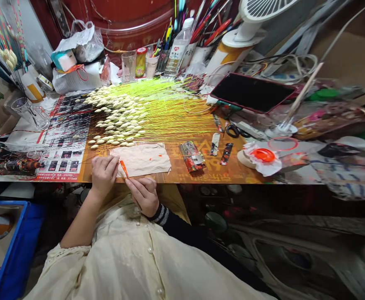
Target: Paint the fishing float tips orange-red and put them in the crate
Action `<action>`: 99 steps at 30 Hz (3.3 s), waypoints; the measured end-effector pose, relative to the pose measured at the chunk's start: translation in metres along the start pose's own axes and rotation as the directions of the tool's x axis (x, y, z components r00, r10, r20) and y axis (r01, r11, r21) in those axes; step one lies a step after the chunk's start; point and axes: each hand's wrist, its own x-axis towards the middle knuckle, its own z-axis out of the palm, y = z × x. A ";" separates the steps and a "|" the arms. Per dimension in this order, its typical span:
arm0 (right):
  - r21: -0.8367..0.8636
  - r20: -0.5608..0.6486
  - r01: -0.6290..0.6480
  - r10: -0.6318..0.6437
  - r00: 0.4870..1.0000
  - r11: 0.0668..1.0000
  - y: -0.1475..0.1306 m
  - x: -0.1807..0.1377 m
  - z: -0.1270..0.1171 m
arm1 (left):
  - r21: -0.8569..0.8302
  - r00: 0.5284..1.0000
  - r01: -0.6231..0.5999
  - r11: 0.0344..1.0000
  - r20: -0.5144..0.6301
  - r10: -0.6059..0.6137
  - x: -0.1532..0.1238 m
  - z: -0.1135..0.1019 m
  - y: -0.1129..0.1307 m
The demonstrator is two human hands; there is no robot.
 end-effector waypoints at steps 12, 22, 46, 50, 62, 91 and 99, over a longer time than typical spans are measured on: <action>0.001 0.005 0.000 0.000 1.000 1.000 -0.001 0.002 -0.002 | 0.027 0.998 -0.040 0.999 -0.038 0.041 0.001 -0.001 0.000; -0.015 0.014 -0.012 0.012 1.000 1.000 -0.001 0.001 -0.001 | 0.021 1.000 -0.014 1.000 -0.011 0.015 -0.001 0.001 -0.001; 0.003 0.016 -0.013 0.013 1.000 1.000 0.002 -0.002 -0.002 | 0.041 1.000 -0.021 0.999 -0.011 0.021 0.002 -0.001 0.000; 0.023 -0.001 0.003 -0.003 1.000 1.000 0.002 -0.002 -0.002 | 0.044 1.000 -0.022 0.999 -0.011 0.023 0.002 -0.001 0.000; 0.004 0.005 0.003 -0.003 1.000 1.000 0.001 -0.001 -0.001 | 0.031 0.999 -0.034 0.999 -0.022 0.035 0.002 -0.001 0.000; 0.011 -0.007 0.000 0.000 1.000 1.000 0.001 0.000 -0.003 | 0.054 0.995 -0.068 0.996 -0.063 0.072 0.003 -0.001 0.000; 0.027 -0.005 0.009 -0.009 1.000 1.000 0.003 -0.002 -0.003 | 0.048 0.998 -0.043 0.998 -0.045 0.046 0.003 -0.001 0.000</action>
